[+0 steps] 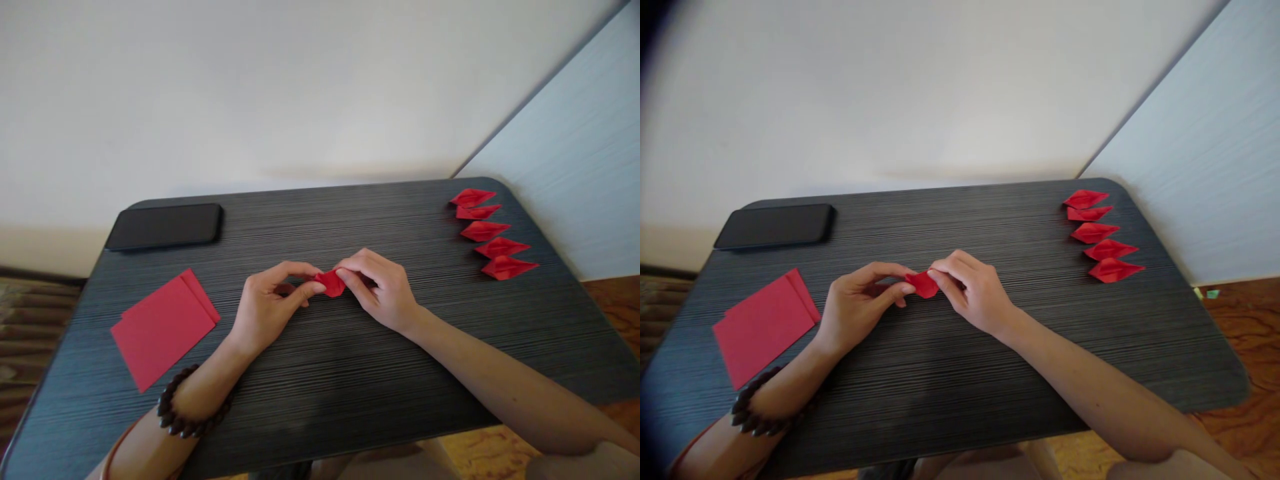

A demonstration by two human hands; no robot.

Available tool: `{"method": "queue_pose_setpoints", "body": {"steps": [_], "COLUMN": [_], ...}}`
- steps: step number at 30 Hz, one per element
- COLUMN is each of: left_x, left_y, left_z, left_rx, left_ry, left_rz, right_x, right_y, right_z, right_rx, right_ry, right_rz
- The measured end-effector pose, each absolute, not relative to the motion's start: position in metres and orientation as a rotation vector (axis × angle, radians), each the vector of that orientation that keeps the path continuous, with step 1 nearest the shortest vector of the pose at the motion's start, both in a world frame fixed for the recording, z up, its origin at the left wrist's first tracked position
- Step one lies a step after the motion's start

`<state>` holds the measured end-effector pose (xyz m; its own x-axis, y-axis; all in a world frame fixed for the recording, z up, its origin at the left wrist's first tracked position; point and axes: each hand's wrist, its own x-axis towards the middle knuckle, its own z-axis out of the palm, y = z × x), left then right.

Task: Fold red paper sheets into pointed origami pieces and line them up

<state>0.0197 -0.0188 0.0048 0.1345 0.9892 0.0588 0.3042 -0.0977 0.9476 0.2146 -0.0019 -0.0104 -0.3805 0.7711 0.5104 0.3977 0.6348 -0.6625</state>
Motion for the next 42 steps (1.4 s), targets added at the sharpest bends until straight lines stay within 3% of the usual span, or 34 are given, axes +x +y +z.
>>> {"method": "queue_pose_setpoints", "body": {"steps": [10, 25, 42], "left_x": [0.017, 0.017, 0.02], "left_y": [-0.015, -0.015, -0.009], "left_z": [0.005, 0.001, -0.002], "left_rx": [1.499, 1.108, 0.758], "left_ry": [1.327, 1.197, 1.037], "left_rz": [0.946, 1.195, 1.285], "right_x": [0.216, 0.215, 0.214], "right_y": [0.0, -0.005, -0.005], "right_z": [-0.014, -0.012, -0.011], "right_rx": [-0.869, -1.138, -1.059], "right_ry": [-2.123, -1.75, -1.698], "right_rz": [0.635, 0.777, 0.835]}}
